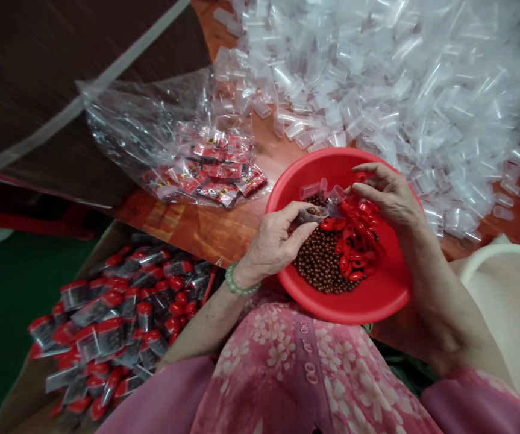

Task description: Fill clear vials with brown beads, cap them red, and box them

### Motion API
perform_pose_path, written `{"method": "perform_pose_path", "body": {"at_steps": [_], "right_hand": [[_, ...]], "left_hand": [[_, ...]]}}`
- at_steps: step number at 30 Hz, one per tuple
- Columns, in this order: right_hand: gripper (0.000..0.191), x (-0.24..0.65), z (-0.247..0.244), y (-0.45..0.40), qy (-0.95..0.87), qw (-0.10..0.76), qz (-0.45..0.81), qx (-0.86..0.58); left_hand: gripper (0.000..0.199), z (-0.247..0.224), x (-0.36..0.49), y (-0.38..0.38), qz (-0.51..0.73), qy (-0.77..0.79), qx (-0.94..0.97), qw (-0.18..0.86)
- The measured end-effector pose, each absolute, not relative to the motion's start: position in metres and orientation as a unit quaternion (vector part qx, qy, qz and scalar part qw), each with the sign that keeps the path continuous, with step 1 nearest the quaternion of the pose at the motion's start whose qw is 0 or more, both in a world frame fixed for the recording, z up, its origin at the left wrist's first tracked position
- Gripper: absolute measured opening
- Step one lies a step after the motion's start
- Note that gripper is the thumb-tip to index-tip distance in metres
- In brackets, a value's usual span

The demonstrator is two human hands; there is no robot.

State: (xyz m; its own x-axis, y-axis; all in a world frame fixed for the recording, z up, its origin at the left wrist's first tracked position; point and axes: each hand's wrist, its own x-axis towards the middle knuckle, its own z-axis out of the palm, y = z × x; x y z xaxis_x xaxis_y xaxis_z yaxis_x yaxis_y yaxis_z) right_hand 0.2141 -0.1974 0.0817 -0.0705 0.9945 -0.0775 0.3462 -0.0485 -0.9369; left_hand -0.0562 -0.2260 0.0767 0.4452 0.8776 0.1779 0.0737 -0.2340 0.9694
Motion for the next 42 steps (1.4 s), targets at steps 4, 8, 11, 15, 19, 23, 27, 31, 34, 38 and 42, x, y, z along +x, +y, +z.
{"method": "perform_pose_path", "body": {"at_steps": [4,8,11,15,19,23,27,31,34,38,42], "right_hand": [[0.042,0.198,0.092,-0.205,-0.49,0.425,0.533,-0.543],[0.041,0.182,0.095,-0.209,-0.46,0.451,0.549,-0.532],[0.041,0.172,0.096,-0.211,-0.443,0.457,0.563,-0.527],[0.043,0.154,0.099,-0.217,-0.443,0.446,0.583,-0.515],[0.041,0.139,0.1,-0.224,-0.473,0.442,0.572,-0.504],[0.039,0.139,0.099,-0.23,-0.481,0.417,0.583,-0.505],[0.047,0.144,0.099,-0.233,-0.493,0.396,0.609,-0.478],[0.045,0.14,0.1,-0.231,-0.528,0.406,0.556,-0.498],[0.041,0.14,0.098,-0.229,-0.503,0.416,0.571,-0.497],[0.037,0.142,0.095,-0.228,-0.477,0.426,0.576,-0.51],[0.032,0.144,0.098,-0.228,-0.509,0.412,0.549,-0.519]], "left_hand": [[0.025,0.073,-0.05,-0.226,0.394,0.354,0.647,0.549],[0.019,0.071,-0.044,-0.226,0.411,0.374,0.617,0.557],[0.027,0.073,-0.042,-0.225,0.418,0.373,0.62,0.549],[0.026,0.077,-0.043,-0.225,0.43,0.358,0.638,0.529],[0.024,0.08,-0.044,-0.226,0.434,0.369,0.644,0.51],[0.024,0.08,-0.044,-0.226,0.431,0.39,0.649,0.491],[0.022,0.08,-0.043,-0.226,0.443,0.406,0.639,0.481],[0.019,0.079,-0.042,-0.227,0.439,0.426,0.644,0.459],[0.016,0.078,-0.042,-0.227,0.431,0.42,0.647,0.468],[0.017,0.078,-0.042,-0.225,0.43,0.402,0.645,0.487],[0.02,0.077,-0.044,-0.223,0.432,0.393,0.641,0.498]]}}
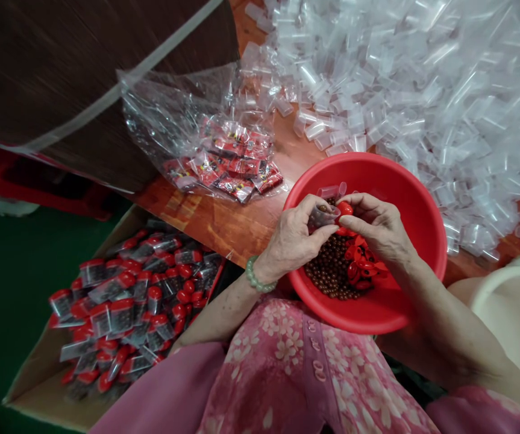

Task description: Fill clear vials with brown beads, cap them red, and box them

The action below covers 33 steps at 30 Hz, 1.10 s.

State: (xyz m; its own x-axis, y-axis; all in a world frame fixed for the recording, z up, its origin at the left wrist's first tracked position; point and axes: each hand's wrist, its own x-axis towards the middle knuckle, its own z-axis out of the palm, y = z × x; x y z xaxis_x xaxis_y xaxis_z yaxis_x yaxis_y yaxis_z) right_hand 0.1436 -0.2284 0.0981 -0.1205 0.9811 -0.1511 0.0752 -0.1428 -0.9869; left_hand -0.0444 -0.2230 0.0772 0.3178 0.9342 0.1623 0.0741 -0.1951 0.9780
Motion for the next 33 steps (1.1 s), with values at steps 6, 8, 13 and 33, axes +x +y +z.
{"method": "perform_pose_path", "body": {"at_steps": [6,8,13,33], "right_hand": [[0.033,0.152,0.111,-0.231,-0.505,0.434,0.532,-0.523],[0.033,0.156,0.116,-0.231,-0.503,0.438,0.531,-0.523],[0.034,0.16,0.131,-0.228,-0.569,0.408,0.504,-0.505],[0.024,0.123,0.131,-0.234,-0.771,0.364,0.199,-0.484]], "left_hand": [[0.016,0.08,-0.048,-0.22,0.416,0.361,0.637,0.539],[0.018,0.082,-0.05,-0.218,0.404,0.346,0.623,0.573],[0.018,0.084,-0.051,-0.214,0.366,0.307,0.616,0.626],[0.025,0.08,-0.05,-0.216,0.367,0.292,0.586,0.66]]}}
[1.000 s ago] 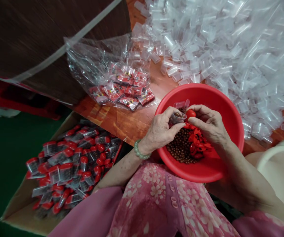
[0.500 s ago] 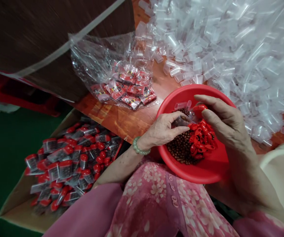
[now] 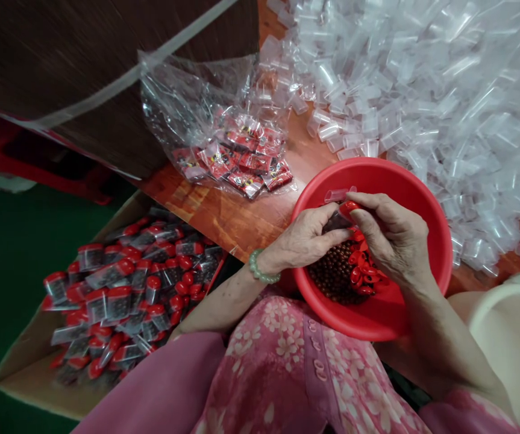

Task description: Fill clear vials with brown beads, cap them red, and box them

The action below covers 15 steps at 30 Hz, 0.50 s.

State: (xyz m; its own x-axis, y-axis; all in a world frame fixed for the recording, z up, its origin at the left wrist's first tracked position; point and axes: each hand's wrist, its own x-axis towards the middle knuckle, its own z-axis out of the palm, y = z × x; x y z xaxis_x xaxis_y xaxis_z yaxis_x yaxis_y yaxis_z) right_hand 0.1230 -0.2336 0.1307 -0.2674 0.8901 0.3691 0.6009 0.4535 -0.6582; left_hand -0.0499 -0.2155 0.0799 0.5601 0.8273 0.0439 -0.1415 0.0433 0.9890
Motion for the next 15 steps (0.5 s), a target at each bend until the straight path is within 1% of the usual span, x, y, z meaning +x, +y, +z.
{"method": "perform_pose_path", "body": {"at_steps": [3,6,8,11,12,13,15], "right_hand": [[0.025,0.124,0.131,-0.233,-0.782,0.343,0.196,-0.482],[0.032,0.127,0.129,-0.234,-0.808,0.307,0.159,-0.477],[0.045,0.128,0.126,-0.236,-0.834,0.278,0.124,-0.46],[0.08,0.128,0.12,-0.237,-0.866,0.229,0.09,-0.435],[0.089,0.127,0.118,-0.237,-0.873,0.213,0.079,-0.432],[0.094,0.127,0.116,-0.236,-0.878,0.199,0.067,-0.431],[0.093,0.126,0.111,-0.235,-0.882,0.183,0.035,-0.433]], "left_hand": [[0.026,0.079,-0.049,-0.215,0.364,0.297,0.596,0.651],[0.023,0.08,-0.05,-0.214,0.372,0.285,0.56,0.683],[0.029,0.081,-0.051,-0.214,0.368,0.271,0.511,0.728],[0.041,0.084,-0.052,-0.214,0.352,0.249,0.435,0.791],[0.045,0.084,-0.051,-0.214,0.345,0.25,0.411,0.806],[0.048,0.085,-0.05,-0.215,0.339,0.255,0.389,0.818],[0.051,0.086,-0.047,-0.215,0.337,0.261,0.353,0.833]]}}
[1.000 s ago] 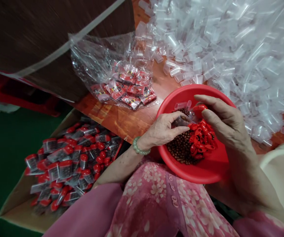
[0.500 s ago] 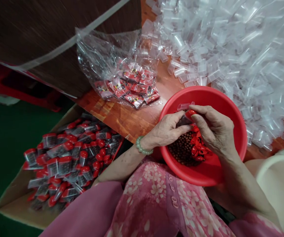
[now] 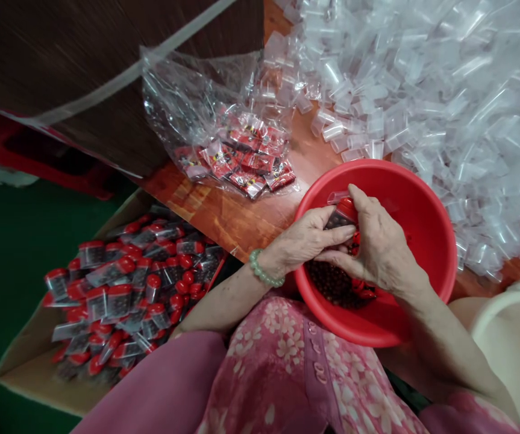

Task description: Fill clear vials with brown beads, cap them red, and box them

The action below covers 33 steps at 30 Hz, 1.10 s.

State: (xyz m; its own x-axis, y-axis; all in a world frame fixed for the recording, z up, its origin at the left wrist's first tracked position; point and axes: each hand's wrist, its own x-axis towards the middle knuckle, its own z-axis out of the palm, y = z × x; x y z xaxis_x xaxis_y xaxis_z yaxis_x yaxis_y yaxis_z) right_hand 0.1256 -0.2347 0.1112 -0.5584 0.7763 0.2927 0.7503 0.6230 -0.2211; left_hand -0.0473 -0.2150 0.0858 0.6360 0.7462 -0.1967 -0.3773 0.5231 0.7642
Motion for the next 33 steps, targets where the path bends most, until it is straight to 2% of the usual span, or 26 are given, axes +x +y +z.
{"method": "perform_pose_path", "body": {"at_steps": [4,7,15,25,30,33], "right_hand": [[0.079,0.125,0.105,-0.231,-0.88,0.189,-0.051,-0.433],[0.076,0.125,0.103,-0.229,-0.88,0.184,-0.097,-0.428],[0.067,0.133,0.099,-0.227,-0.875,0.131,-0.081,-0.46],[0.066,0.129,0.099,-0.227,-0.874,0.119,-0.101,-0.461],[0.069,0.127,0.114,-0.227,-0.871,0.097,-0.008,-0.481],[0.09,0.14,0.126,-0.225,-0.882,0.144,0.114,-0.435]], "left_hand": [[0.05,0.088,-0.04,-0.214,0.367,0.242,0.31,0.843],[0.05,0.088,-0.038,-0.213,0.348,0.23,0.28,0.865],[0.047,0.082,-0.037,-0.212,0.311,0.244,0.261,0.881],[0.054,0.08,-0.036,-0.211,0.319,0.23,0.254,0.884],[0.044,0.08,-0.034,-0.213,0.343,0.242,0.309,0.853],[0.037,0.095,-0.05,-0.222,0.374,0.273,0.392,0.795]]}}
